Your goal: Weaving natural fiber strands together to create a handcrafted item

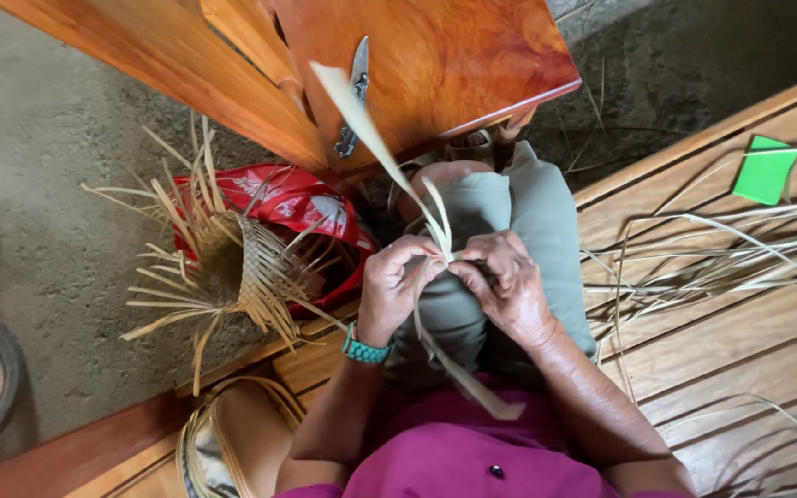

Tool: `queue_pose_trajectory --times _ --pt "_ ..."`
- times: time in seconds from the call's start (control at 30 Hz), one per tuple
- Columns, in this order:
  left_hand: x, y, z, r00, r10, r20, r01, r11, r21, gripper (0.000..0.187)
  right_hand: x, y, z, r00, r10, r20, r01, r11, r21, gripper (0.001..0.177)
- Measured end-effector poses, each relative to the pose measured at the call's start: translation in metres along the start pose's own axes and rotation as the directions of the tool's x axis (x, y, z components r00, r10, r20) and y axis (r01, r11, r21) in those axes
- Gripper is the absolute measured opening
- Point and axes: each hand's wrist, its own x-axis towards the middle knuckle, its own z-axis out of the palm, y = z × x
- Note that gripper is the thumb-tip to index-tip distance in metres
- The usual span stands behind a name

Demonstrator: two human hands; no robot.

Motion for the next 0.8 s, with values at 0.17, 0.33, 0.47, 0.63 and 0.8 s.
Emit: queue_pose_trajectory --times 0.17,0.33,0.47,0.63,0.8 --pt "-0.001 0.002 0.001 1.0 0.016 -0.001 -0.016 0.999 -0.038 0.005 0.011 -0.023 -0.007 0.997 -0.051 0.058 0.054 0.997 -0.052 0.013" --pt "-0.002 -0.002 -0.001 0.999 0.045 0.004 -0.045 0.999 -0.015 0.006 0.03 -0.025 -0.009 0.991 -0.076 0.109 0.086 0.991 -0.097 0.017" --pt "-0.004 0.005 -0.003 0.998 0.055 -0.015 -0.054 0.997 0.063 0.004 0.038 -0.023 -0.014 0.984 -0.052 0.172 0.031 0.992 0.122 0.011" --pt "-0.009 -0.007 0.0 0.999 -0.036 -0.026 0.037 0.999 0.038 0.004 -0.017 0.021 0.001 0.969 -0.131 0.209 0.109 0.988 0.112 0.012" --pt "-0.014 -0.01 -0.002 0.991 -0.126 -0.039 0.124 0.991 -0.051 0.006 -0.027 -0.012 0.006 0.931 -0.335 0.144 0.355 0.924 -0.143 0.015"
